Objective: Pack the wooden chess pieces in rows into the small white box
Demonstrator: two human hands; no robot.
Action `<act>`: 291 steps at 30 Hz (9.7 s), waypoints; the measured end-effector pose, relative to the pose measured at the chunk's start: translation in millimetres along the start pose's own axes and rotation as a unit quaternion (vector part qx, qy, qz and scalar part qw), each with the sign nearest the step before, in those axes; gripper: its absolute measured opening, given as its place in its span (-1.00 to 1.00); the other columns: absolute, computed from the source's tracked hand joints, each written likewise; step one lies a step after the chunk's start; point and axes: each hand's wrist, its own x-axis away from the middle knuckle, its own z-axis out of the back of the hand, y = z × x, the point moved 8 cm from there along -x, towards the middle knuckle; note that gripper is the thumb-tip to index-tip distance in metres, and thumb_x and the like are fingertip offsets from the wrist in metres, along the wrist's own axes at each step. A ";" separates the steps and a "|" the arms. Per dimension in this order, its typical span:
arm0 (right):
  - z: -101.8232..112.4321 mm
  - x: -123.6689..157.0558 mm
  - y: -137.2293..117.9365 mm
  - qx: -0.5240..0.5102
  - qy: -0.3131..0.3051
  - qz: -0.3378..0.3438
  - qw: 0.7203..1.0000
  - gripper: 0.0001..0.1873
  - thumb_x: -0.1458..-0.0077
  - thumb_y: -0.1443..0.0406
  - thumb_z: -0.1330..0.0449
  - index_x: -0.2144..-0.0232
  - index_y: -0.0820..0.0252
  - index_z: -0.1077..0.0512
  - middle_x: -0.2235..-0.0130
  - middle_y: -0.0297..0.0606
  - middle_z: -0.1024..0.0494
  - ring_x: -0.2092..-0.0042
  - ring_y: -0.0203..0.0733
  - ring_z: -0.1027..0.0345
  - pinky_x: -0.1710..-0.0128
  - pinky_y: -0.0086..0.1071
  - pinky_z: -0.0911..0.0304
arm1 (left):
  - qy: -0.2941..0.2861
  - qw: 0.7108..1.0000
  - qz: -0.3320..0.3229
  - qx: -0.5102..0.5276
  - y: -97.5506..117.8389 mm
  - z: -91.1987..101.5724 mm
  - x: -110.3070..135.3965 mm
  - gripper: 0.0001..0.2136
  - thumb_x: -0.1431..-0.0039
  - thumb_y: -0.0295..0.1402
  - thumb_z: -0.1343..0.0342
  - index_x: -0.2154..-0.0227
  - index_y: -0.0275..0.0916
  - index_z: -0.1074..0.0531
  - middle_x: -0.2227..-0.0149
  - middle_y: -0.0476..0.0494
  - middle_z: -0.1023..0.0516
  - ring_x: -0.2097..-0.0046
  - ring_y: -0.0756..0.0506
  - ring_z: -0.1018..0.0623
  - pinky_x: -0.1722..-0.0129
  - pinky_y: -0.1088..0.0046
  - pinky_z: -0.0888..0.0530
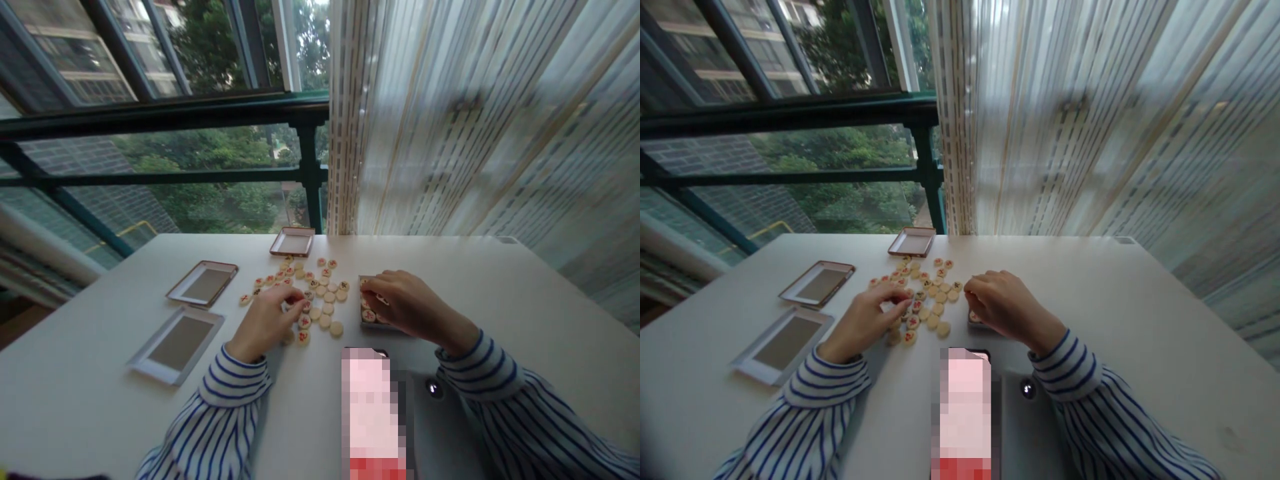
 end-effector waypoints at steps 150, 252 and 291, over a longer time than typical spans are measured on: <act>36.0 19.8 26.1 -0.058 0.284 -0.029 0.957 -0.80 -0.07 0.25 -0.13 0.26 0.26 -0.38 0.31 -0.17 -0.49 0.24 -0.16 -0.31 0.23 -0.26 -0.18 | -0.186 0.887 0.012 0.422 79.7 -55.3 -68.0 -0.69 0.04 -0.28 -0.20 0.21 -0.29 -0.43 0.26 -0.13 -0.56 0.24 -0.02 -0.51 0.19 0.43 -0.41; -36.2 25.3 68.2 -0.026 -0.163 -0.051 0.985 -0.79 0.01 0.32 -0.06 0.39 0.02 -0.50 0.39 -0.35 -0.57 0.41 -0.26 -0.38 0.39 -0.40 -0.11 | -0.154 0.973 -0.032 0.168 63.4 -75.8 -76.1 -0.70 -0.04 -0.19 -0.05 0.27 -0.30 -0.48 0.33 -0.17 -0.57 0.34 -0.07 -0.50 0.37 0.45 -0.38; -2.7 21.3 78.3 0.057 -0.079 -0.101 0.990 -0.77 -0.06 0.32 0.01 0.39 0.13 -0.46 0.37 -0.28 -0.56 0.33 -0.23 -0.38 0.34 -0.37 -0.08 | -0.141 0.979 -0.017 0.146 57.9 -70.5 -76.3 -0.68 -0.06 -0.18 -0.03 0.22 -0.27 -0.46 0.30 -0.15 -0.57 0.31 -0.06 -0.52 0.33 0.44 -0.42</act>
